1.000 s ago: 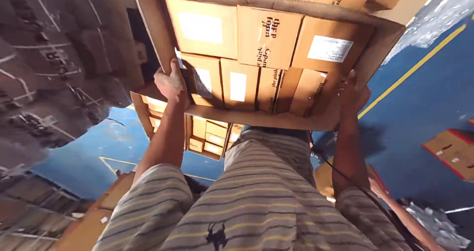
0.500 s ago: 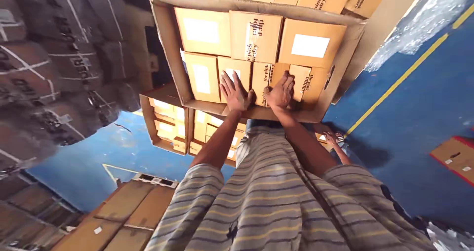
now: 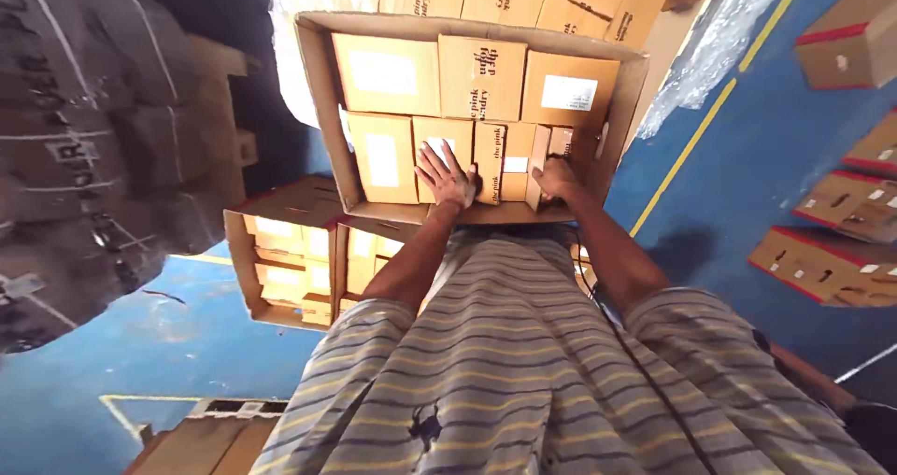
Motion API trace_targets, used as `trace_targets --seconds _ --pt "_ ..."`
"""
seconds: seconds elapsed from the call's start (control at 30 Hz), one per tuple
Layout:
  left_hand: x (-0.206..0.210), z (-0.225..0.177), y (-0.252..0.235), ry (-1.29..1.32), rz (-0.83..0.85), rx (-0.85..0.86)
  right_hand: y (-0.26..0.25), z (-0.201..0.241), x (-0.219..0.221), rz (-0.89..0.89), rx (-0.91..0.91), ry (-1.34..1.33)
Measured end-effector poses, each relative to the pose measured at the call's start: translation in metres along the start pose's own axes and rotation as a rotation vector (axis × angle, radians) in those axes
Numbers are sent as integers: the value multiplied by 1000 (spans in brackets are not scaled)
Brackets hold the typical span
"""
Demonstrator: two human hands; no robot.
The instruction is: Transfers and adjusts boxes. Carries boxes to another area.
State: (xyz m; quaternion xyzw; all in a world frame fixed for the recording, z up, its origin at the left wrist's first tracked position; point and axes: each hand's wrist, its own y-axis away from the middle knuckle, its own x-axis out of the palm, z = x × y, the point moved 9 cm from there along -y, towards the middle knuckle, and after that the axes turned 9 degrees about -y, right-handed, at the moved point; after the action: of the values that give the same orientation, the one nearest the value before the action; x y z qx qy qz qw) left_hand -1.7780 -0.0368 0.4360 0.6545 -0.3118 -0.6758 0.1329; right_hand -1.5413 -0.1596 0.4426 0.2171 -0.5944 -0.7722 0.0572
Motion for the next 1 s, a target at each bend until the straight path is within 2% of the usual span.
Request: trace_targets --seconds 0.1,0.2,0.27,0.3,0.37,0.4,0.47,0.6,0.7,0.77,0.87,0.93,1.0 --pt "3 2 1 -8 2 5 7 -2 4 -14 2 -23" --pt "-2 1 8 41 -152 23 8 0 3 -32 11 -5" --pt "-16 -15 23 107 -241 122 13 8 3 -48 28 -4" --pt "-20 -31 32 102 -229 184 16 11 2 -64 32 1" --pt "-20 -59 35 34 -96 229 16 14 2 -91 29 -2" --pt "-15 -66 31 -25 -5 196 17 12 5 -92 38 -18" --pt "-11 -79 21 -127 148 135 20 8 4 -95 61 -42" --pt "-25 -87 17 -280 397 130 20 5 -3 -73 28 -74" --pt "-35 -66 17 -158 517 129 16 2 -6 -19 -23 -48" --pt "-42 -43 10 -37 549 221 11 2 -9 2 -60 -30" --pt "-45 -29 7 118 559 357 6 -1 -4 24 -120 -21" --pt "-46 -26 3 293 552 367 11 2 -12 24 -145 -20" --pt "-45 -16 6 501 568 309 24 9 -16 48 -168 -13"
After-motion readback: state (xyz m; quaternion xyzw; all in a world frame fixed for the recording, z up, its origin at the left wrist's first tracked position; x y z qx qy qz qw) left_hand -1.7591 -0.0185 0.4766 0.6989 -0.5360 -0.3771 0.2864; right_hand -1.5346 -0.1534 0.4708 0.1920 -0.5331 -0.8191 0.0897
